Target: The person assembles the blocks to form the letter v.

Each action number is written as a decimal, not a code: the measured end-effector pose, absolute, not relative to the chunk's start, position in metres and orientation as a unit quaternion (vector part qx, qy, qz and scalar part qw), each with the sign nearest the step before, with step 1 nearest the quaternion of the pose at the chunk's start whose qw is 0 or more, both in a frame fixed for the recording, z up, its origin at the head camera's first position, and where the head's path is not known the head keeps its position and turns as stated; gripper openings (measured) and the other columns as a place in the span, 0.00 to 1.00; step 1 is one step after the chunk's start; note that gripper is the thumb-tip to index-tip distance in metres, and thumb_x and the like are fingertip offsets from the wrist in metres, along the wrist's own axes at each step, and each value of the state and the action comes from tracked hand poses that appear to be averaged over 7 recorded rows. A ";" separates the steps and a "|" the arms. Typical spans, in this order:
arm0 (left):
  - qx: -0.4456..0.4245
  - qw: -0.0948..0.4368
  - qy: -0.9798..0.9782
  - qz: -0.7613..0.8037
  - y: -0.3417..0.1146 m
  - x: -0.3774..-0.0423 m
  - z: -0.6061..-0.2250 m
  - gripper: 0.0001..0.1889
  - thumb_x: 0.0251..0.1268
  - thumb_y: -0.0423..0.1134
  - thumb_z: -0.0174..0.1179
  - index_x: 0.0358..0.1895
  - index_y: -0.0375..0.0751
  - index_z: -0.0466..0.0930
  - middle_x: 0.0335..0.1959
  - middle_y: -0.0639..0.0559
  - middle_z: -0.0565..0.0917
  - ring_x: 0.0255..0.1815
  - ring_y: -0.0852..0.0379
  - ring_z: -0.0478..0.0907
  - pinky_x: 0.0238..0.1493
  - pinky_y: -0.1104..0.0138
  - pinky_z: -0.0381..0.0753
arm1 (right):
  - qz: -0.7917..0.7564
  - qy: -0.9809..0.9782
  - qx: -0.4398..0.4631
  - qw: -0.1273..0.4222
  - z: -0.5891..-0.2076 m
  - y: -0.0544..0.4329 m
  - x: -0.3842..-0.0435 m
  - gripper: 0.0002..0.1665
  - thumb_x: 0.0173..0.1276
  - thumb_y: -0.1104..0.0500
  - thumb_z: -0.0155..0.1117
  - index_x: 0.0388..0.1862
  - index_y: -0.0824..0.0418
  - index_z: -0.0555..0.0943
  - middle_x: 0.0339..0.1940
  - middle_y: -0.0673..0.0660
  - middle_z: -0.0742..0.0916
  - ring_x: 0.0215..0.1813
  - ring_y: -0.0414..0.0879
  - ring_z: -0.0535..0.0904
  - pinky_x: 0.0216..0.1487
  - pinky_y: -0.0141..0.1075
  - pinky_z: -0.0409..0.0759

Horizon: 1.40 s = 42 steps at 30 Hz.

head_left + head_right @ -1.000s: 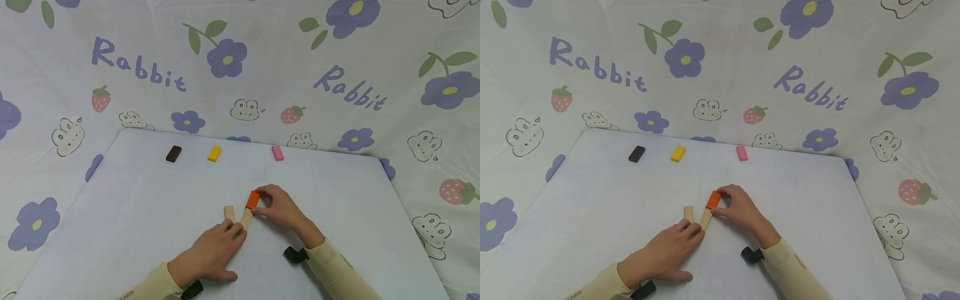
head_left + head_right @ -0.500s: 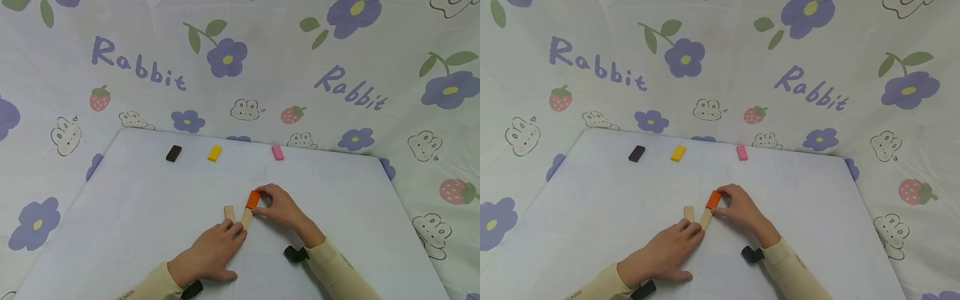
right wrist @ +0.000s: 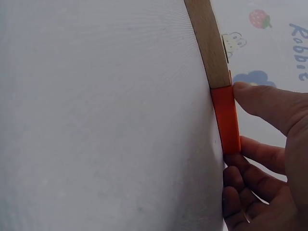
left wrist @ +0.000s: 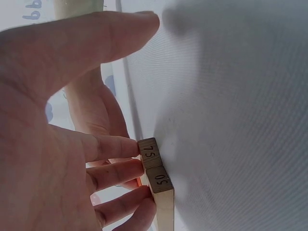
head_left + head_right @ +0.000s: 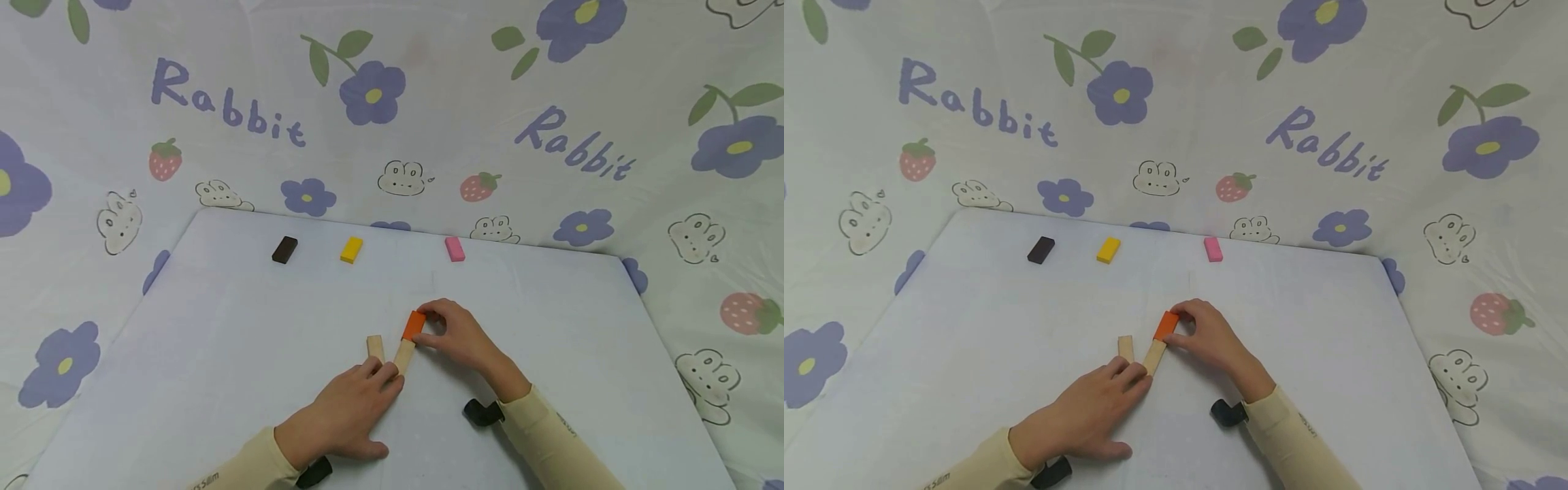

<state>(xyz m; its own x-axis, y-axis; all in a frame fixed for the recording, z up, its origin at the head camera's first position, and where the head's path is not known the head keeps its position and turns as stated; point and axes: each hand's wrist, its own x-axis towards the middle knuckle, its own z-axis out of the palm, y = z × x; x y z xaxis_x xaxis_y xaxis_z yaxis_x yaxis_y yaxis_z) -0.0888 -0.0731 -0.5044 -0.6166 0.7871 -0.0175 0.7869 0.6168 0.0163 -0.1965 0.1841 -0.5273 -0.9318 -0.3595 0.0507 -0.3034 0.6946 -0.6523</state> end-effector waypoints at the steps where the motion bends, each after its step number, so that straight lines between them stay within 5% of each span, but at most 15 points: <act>1: 0.438 0.012 0.899 0.004 -0.073 -0.089 -0.504 0.49 0.55 0.70 0.75 0.74 0.42 0.75 0.66 0.51 0.73 0.59 0.53 0.68 0.58 0.65 0.78 | -0.347 0.920 -0.179 0.043 -0.527 0.184 -0.197 0.30 0.68 0.51 0.82 0.65 0.60 0.84 0.57 0.53 0.86 0.58 0.50 0.79 0.66 0.49 0.79; 42: 0.438 0.017 0.899 0.006 -0.073 -0.089 -0.499 0.49 0.55 0.70 0.75 0.74 0.42 0.75 0.67 0.51 0.74 0.58 0.53 0.69 0.57 0.65 0.78 | -0.339 0.917 -0.208 0.041 -0.524 0.185 -0.200 0.29 0.68 0.52 0.82 0.63 0.61 0.85 0.53 0.52 0.85 0.54 0.50 0.78 0.60 0.48 0.80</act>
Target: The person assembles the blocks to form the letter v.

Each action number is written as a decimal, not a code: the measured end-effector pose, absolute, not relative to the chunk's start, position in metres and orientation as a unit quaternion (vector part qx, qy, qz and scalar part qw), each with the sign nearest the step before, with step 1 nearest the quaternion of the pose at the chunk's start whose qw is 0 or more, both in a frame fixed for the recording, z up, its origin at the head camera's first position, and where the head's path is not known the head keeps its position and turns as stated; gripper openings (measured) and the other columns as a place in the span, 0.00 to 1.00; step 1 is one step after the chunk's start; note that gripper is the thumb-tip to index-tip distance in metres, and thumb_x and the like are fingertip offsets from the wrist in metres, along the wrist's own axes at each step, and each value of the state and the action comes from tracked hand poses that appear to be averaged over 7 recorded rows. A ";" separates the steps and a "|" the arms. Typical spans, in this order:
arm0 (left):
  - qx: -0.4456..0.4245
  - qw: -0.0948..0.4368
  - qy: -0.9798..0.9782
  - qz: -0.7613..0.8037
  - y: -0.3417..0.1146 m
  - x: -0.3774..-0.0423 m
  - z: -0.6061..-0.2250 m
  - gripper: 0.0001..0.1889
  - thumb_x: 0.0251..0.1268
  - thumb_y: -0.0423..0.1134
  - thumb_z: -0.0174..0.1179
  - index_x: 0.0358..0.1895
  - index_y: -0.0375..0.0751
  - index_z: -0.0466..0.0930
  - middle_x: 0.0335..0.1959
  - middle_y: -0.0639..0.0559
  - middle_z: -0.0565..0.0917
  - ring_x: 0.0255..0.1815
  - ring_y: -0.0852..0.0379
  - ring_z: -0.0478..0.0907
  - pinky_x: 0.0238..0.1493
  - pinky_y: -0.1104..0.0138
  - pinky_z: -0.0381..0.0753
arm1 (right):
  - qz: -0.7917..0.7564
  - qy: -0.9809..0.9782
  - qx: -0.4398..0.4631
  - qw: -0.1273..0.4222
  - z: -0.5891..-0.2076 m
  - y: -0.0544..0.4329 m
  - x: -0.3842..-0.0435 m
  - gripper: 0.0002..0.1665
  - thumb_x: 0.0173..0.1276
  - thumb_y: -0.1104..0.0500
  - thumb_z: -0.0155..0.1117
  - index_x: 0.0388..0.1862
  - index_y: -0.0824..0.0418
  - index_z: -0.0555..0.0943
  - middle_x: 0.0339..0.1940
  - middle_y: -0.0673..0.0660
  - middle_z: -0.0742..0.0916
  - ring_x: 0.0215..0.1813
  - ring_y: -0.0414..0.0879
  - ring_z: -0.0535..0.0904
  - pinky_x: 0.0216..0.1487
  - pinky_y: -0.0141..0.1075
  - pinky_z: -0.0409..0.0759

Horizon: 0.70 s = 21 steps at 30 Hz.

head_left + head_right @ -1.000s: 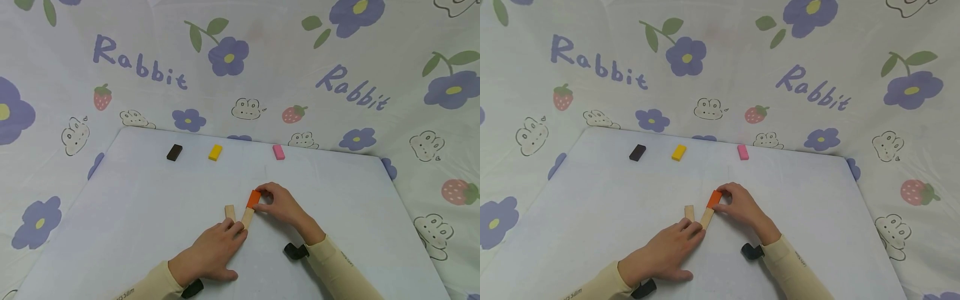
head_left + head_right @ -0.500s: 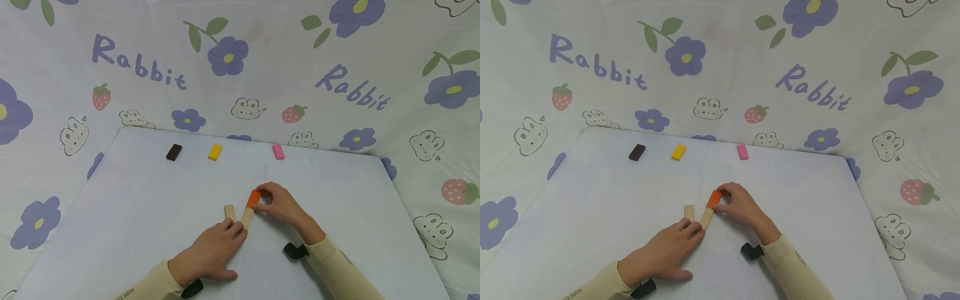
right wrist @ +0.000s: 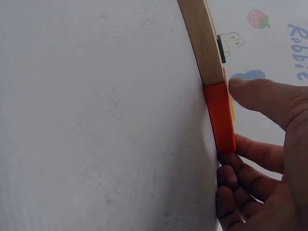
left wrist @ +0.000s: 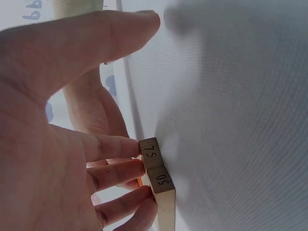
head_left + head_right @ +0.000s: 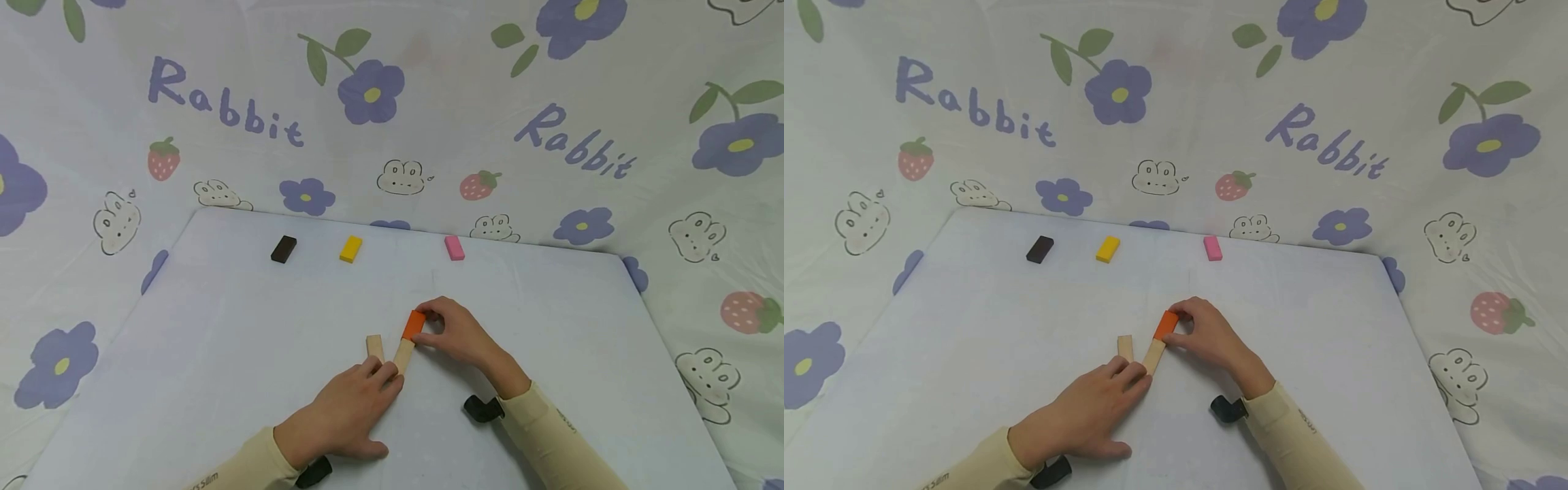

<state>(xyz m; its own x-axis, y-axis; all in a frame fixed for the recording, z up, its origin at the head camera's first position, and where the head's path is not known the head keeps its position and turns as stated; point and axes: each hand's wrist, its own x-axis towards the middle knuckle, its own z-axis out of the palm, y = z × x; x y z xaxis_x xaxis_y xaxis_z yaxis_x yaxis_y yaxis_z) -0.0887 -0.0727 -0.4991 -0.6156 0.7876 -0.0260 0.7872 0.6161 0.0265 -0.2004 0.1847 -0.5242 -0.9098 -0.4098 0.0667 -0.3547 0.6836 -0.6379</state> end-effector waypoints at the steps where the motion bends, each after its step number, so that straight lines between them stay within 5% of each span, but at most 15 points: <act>1: 0.438 0.017 0.899 0.006 -0.073 -0.089 -0.499 0.49 0.55 0.70 0.75 0.74 0.42 0.75 0.67 0.51 0.74 0.58 0.53 0.69 0.57 0.65 0.78 | -0.338 0.917 -0.209 0.040 -0.524 0.185 -0.200 0.28 0.68 0.52 0.82 0.63 0.61 0.86 0.53 0.52 0.85 0.53 0.50 0.78 0.60 0.48 0.80; 21: 0.440 0.017 0.898 0.009 -0.073 -0.090 -0.502 0.49 0.55 0.70 0.75 0.74 0.42 0.75 0.67 0.51 0.73 0.58 0.53 0.69 0.56 0.66 0.77 | -0.361 0.911 -0.193 0.049 -0.518 0.188 -0.205 0.26 0.73 0.53 0.78 0.65 0.61 0.85 0.52 0.52 0.86 0.55 0.49 0.81 0.61 0.48 0.81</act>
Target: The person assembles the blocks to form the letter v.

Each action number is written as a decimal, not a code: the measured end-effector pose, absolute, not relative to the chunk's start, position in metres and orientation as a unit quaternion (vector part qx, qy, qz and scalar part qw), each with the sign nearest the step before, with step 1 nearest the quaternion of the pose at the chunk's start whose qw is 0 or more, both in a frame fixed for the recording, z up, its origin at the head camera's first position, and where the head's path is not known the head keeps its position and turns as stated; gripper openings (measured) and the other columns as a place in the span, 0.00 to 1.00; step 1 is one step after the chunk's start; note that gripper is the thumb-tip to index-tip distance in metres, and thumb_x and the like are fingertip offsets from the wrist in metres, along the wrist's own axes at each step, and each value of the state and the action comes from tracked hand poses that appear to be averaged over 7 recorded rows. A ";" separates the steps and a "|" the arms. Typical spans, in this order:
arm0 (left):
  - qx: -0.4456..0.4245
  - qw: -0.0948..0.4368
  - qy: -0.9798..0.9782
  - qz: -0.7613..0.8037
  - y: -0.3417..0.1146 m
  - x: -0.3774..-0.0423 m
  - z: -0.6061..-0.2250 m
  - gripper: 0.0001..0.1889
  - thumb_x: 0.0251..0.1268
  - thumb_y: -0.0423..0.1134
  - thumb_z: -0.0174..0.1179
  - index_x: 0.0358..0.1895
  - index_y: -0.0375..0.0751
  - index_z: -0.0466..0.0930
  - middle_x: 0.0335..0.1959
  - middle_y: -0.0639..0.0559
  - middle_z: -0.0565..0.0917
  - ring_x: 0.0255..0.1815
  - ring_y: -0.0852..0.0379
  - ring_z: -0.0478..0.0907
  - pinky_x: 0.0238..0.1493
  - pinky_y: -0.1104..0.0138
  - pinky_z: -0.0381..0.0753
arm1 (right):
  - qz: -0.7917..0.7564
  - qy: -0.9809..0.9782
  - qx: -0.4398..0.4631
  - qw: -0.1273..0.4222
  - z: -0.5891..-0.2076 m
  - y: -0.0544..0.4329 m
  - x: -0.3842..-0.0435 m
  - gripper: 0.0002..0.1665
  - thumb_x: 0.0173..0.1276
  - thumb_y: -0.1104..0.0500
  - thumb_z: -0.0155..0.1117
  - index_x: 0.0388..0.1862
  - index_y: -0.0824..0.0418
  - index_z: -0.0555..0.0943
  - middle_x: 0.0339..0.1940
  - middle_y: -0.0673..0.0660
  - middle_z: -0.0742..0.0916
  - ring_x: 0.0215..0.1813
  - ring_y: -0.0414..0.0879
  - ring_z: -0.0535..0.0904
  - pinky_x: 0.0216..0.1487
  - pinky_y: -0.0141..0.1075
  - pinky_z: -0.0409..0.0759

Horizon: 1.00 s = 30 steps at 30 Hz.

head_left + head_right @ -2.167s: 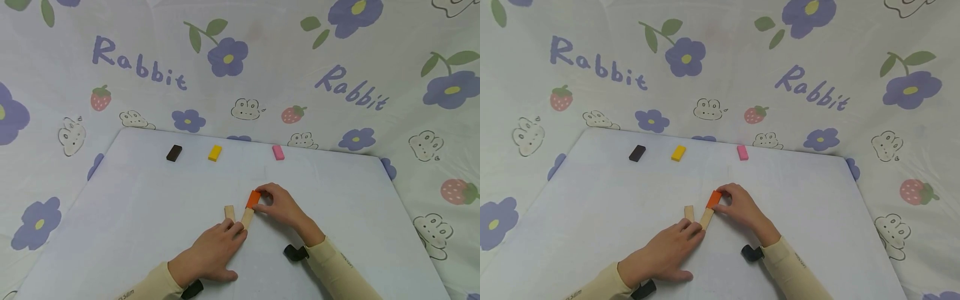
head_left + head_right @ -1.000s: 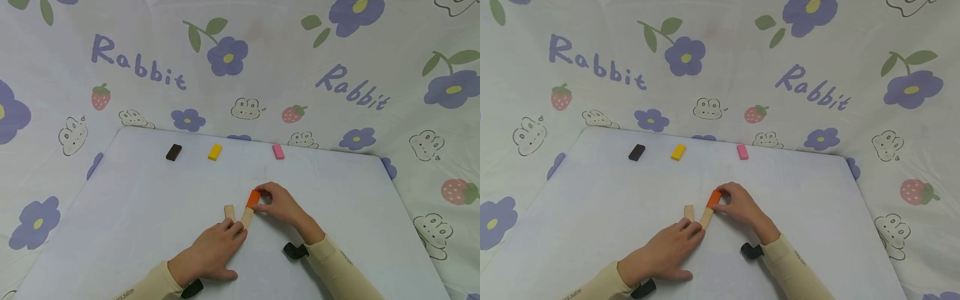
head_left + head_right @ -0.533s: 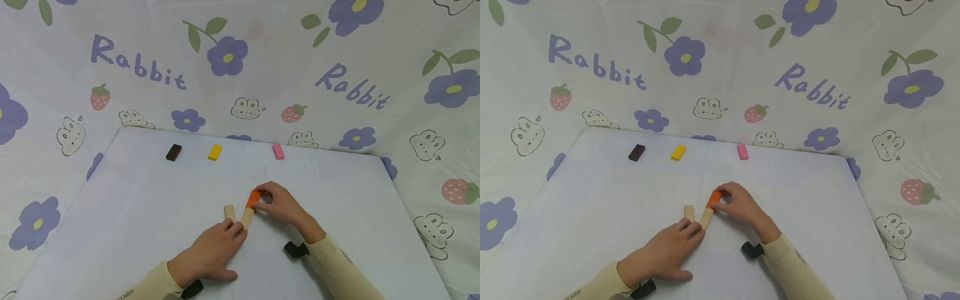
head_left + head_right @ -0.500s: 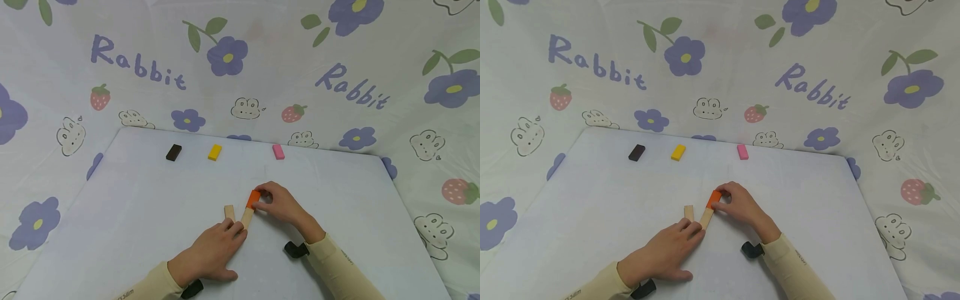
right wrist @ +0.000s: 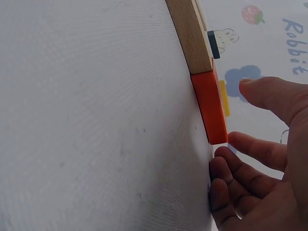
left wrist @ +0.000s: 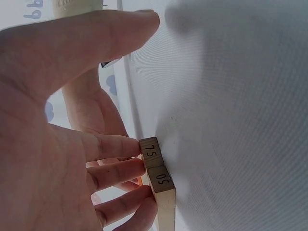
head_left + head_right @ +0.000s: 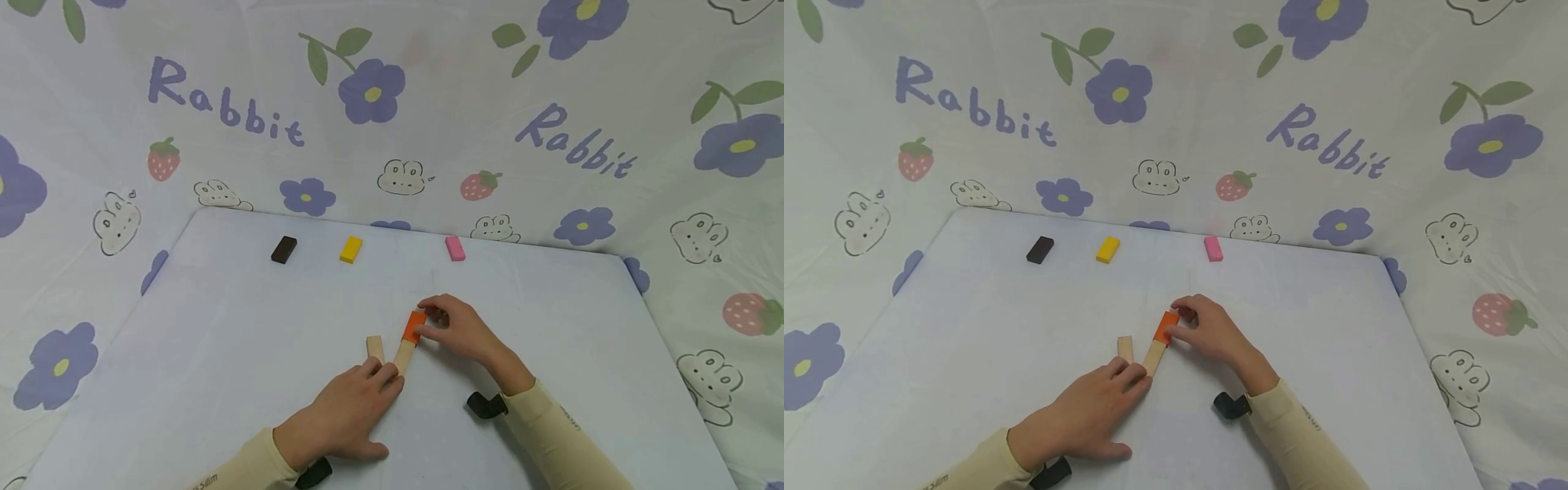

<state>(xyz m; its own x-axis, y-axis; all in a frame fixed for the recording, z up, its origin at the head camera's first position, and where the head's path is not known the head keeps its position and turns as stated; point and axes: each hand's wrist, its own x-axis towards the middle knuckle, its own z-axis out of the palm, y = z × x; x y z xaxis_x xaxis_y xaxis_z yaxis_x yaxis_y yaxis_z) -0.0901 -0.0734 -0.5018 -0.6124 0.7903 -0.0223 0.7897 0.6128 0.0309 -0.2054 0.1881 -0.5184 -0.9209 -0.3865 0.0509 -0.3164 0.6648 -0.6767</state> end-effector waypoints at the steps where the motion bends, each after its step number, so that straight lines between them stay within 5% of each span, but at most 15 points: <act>1: 0.440 0.016 0.898 0.009 -0.073 -0.090 -0.502 0.49 0.55 0.70 0.75 0.74 0.42 0.75 0.67 0.51 0.73 0.58 0.53 0.69 0.56 0.66 0.78 | -0.362 0.911 -0.193 0.048 -0.518 0.188 -0.205 0.26 0.73 0.53 0.77 0.65 0.61 0.85 0.52 0.53 0.86 0.55 0.50 0.81 0.61 0.48 0.82; 30: 0.437 0.011 0.899 0.009 -0.073 -0.088 -0.501 0.49 0.54 0.70 0.76 0.74 0.42 0.76 0.66 0.51 0.73 0.58 0.53 0.69 0.55 0.67 0.77 | -0.391 0.905 -0.165 0.019 -0.505 0.212 -0.225 0.31 0.73 0.57 0.78 0.72 0.63 0.81 0.62 0.62 0.85 0.62 0.57 0.80 0.65 0.53 0.81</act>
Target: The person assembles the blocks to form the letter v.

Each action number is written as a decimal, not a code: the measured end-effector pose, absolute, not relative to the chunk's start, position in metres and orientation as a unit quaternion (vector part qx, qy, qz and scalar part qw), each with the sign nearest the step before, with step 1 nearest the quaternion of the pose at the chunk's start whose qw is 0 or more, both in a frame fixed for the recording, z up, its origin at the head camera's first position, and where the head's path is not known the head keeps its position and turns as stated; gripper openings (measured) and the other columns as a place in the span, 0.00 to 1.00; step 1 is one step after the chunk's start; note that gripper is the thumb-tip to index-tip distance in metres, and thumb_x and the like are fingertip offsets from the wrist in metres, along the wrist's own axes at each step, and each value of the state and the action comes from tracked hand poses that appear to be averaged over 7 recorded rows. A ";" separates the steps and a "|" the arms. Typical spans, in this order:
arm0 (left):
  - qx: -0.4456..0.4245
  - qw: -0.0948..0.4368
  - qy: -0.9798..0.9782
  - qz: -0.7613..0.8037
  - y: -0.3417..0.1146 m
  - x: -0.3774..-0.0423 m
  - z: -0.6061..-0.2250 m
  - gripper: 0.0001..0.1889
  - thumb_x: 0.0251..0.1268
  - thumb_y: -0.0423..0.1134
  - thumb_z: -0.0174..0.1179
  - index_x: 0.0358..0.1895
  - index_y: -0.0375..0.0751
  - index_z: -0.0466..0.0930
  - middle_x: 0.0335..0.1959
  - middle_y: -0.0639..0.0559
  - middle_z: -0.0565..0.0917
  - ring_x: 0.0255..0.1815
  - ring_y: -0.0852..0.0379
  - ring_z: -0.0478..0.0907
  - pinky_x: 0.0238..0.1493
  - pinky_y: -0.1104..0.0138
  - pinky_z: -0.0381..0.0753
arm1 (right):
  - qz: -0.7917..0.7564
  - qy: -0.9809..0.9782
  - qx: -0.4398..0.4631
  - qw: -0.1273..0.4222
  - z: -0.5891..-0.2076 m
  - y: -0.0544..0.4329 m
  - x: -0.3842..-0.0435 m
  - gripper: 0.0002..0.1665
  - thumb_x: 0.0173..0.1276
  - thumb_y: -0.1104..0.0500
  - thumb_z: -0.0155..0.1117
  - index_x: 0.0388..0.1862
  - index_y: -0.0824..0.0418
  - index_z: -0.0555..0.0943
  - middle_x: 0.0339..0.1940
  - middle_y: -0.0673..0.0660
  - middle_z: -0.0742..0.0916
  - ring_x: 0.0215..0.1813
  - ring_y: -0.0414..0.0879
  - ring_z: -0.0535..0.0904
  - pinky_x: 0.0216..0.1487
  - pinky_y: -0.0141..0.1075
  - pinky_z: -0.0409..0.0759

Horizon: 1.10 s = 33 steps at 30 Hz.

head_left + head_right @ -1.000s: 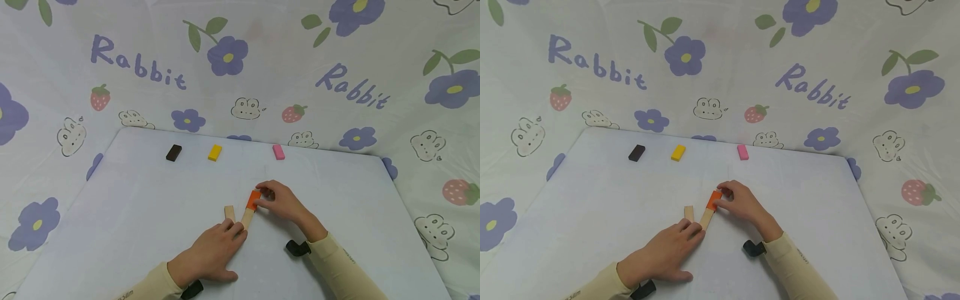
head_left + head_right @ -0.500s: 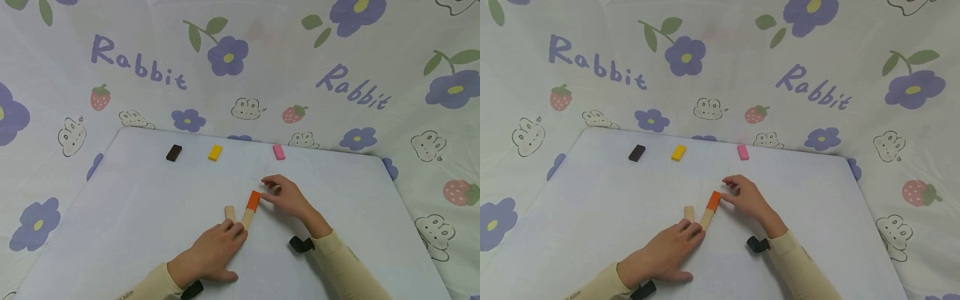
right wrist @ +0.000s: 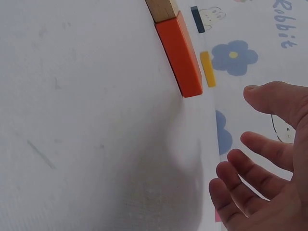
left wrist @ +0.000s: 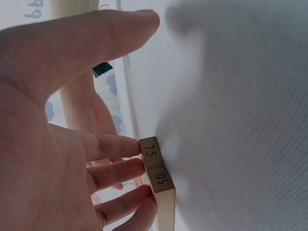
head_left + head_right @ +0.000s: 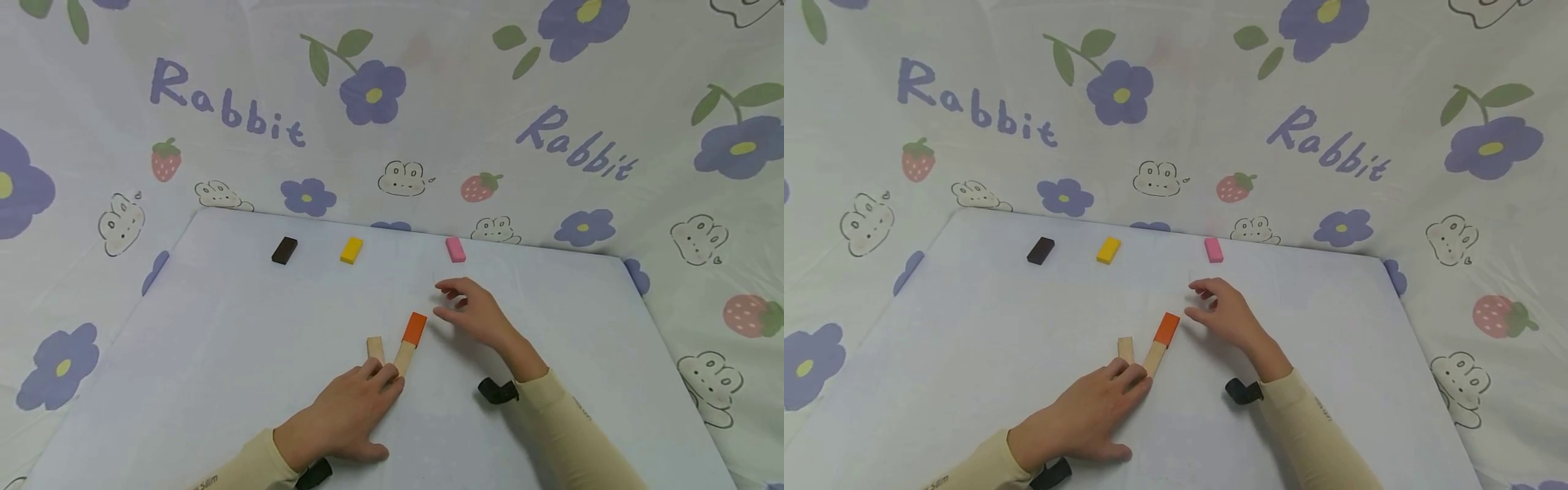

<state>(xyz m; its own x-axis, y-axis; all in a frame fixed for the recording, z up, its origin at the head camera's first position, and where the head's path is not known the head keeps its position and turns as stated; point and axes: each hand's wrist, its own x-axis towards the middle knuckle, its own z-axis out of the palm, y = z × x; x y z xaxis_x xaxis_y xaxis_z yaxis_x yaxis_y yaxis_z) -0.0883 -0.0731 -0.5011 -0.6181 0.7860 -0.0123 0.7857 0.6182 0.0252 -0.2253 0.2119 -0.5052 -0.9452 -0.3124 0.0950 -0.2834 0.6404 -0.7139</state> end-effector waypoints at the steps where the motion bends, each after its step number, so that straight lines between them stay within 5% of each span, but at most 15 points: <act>1: 0.437 0.010 0.900 0.007 -0.073 -0.088 -0.501 0.49 0.54 0.70 0.76 0.74 0.42 0.76 0.65 0.51 0.73 0.58 0.53 0.69 0.55 0.67 0.77 | -0.390 0.906 -0.164 0.017 -0.505 0.213 -0.226 0.31 0.73 0.57 0.77 0.72 0.64 0.80 0.62 0.63 0.85 0.62 0.57 0.80 0.66 0.54 0.81; 33: 0.436 0.012 0.900 0.007 -0.075 -0.088 -0.501 0.48 0.54 0.69 0.75 0.73 0.43 0.76 0.65 0.52 0.73 0.57 0.54 0.68 0.53 0.68 0.77 | -0.403 0.907 -0.122 -0.003 -0.500 0.243 -0.264 0.33 0.73 0.61 0.75 0.75 0.65 0.78 0.66 0.67 0.82 0.65 0.62 0.78 0.67 0.56 0.79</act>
<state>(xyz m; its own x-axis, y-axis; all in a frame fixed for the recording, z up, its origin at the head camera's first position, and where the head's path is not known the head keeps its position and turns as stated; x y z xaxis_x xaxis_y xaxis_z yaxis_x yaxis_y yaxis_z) -0.0885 -0.0747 -0.5007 -0.6197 0.7847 -0.0153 0.7843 0.6199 0.0240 -0.2643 0.2433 -0.4999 -0.9702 -0.2187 0.1041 -0.2238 0.6450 -0.7307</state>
